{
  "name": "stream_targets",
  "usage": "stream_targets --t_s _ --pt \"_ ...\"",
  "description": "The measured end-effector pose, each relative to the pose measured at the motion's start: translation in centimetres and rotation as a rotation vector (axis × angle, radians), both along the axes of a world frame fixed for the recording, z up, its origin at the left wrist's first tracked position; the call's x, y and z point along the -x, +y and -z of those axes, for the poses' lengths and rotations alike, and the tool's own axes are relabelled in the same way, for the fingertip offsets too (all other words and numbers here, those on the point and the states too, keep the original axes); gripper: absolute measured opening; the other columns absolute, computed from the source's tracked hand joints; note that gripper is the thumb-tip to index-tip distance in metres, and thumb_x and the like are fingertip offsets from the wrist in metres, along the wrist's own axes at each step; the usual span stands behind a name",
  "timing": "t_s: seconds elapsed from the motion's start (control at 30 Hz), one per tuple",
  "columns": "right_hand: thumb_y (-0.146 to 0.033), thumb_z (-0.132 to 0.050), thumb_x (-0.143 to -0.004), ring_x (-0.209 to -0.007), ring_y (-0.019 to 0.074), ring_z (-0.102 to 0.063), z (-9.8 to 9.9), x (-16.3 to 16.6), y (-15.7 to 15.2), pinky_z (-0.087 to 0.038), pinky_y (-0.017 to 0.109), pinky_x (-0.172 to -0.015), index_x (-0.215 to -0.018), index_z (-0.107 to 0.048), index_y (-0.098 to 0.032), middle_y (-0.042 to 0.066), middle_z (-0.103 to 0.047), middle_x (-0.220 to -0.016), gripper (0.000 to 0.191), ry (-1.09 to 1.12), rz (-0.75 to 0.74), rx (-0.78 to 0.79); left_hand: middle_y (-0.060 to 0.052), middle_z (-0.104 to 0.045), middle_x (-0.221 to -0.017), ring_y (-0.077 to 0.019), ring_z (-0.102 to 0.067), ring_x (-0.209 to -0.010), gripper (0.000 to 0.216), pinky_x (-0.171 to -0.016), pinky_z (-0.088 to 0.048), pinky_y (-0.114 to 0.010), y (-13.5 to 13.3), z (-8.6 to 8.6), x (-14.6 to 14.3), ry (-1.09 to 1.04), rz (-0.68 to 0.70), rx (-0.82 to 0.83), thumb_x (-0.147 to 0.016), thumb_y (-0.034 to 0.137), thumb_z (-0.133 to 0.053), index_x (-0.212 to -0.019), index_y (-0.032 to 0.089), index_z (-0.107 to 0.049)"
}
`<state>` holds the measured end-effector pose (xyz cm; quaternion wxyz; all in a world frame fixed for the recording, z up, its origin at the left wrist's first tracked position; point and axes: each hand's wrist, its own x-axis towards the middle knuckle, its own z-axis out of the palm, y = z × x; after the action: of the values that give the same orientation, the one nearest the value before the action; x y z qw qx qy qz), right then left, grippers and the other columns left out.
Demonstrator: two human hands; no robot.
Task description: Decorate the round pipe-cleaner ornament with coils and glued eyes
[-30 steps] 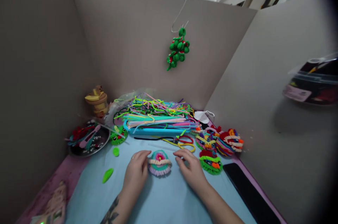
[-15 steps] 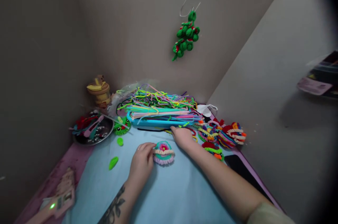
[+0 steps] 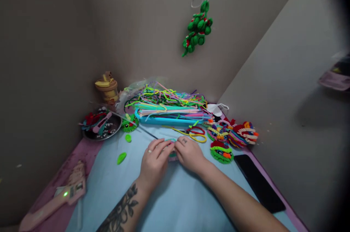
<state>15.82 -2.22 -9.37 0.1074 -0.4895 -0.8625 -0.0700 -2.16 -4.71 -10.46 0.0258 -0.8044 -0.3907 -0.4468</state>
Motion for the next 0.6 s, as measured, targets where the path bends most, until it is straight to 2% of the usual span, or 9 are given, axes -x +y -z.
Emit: stream_targets --t_s 0.07,0.13,0.2,0.27,0.33,0.43,0.6 --pt "-0.015 -0.049 -0.086 -0.079 0.0219 -0.056 0.2 0.6 -1.3 -0.043 0.03 -0.065 -0.09 -0.065 -0.015 0.01 -0.065 -0.084 0.016 0.109 -0.095 -0.106 -0.007 -0.072 -0.106 -0.0253 -0.059 -0.105 0.031 -0.099 -0.039 -0.05 -0.3 -0.1 -0.4 0.078 -0.017 -0.008 -0.088 0.012 -0.053 -0.117 0.019 -0.06" --pt "-0.011 -0.047 -0.087 -0.079 0.022 -0.055 0.4 0.8 -2.2 -0.046 0.031 -0.067 -0.092 -0.064 -0.015 0.009 -0.065 -0.084 0.018 0.249 -0.117 -0.146 -0.006 -0.074 -0.096 -0.0233 -0.063 -0.093 0.027 -0.098 -0.039 -0.05 -0.4 0.0 -0.6 0.113 -0.022 0.024 -0.089 0.014 -0.052 -0.114 0.018 -0.062" --pt "-0.011 -0.047 -0.088 -0.086 0.0218 -0.056 0.7 0.4 -2.8 -0.048 0.032 -0.075 -0.098 -0.063 -0.016 0.009 -0.065 -0.09 0.019 0.428 -0.094 -0.12 -0.005 -0.074 -0.089 -0.0203 -0.065 -0.081 0.02 -0.089 -0.045 -0.043 -0.3 0.3 -0.6 0.121 -0.005 0.049 -0.09 0.015 -0.052 -0.106 0.017 -0.065" --pt "-0.013 -0.048 -0.089 -0.094 0.0215 -0.056 1.3 -0.2 -3.2 -0.048 0.034 -0.083 -0.107 -0.059 -0.017 0.009 -0.064 -0.098 0.021 0.615 -0.05 -0.096 -0.005 -0.074 -0.088 -0.0195 -0.064 -0.078 0.017 -0.077 -0.049 -0.036 -0.2 0.5 -0.5 0.112 0.0 0.062 -0.09 0.016 -0.053 -0.101 0.017 -0.066" --pt "-0.014 -0.049 -0.089 -0.096 0.0213 -0.056 1.7 -0.9 -3.7 -0.048 0.035 -0.085 -0.11 -0.058 -0.018 0.009 -0.063 -0.099 0.023 0.74 0.004 -0.108 -0.005 -0.074 -0.087 -0.0193 -0.064 -0.077 0.015 -0.072 -0.049 -0.033 -0.1 0.7 -0.6 0.087 -0.003 0.074 -0.089 0.017 -0.054 -0.099 0.017 -0.066" --pt "-0.014 -0.05 -0.089 -0.091 0.0212 -0.056 2.0 -1.6 -4.1 -0.048 0.036 -0.082 -0.103 -0.06 -0.019 0.007 -0.063 -0.093 0.018 0.783 0.022 -0.14 -0.005 -0.073 -0.086 -0.0191 -0.064 -0.076 0.014 -0.07 -0.049 -0.032 -0.1 0.6 -0.9 0.057 0.012 0.102 -0.089 0.016 -0.055 -0.099 0.016 -0.066" --pt "-0.015 -0.055 -0.087 -0.087 0.0211 -0.055 1.8 -1.5 -4.1 -0.049 0.034 -0.077 -0.099 -0.065 -0.02 0.007 -0.062 -0.09 0.016 0.693 0.024 -0.118 -0.005 -0.074 -0.087 -0.0189 -0.064 -0.077 0.015 -0.072 -0.05 -0.032 -0.4 0.2 -1.5 0.074 0.043 0.084 -0.089 0.016 -0.055 -0.1 0.018 -0.066"
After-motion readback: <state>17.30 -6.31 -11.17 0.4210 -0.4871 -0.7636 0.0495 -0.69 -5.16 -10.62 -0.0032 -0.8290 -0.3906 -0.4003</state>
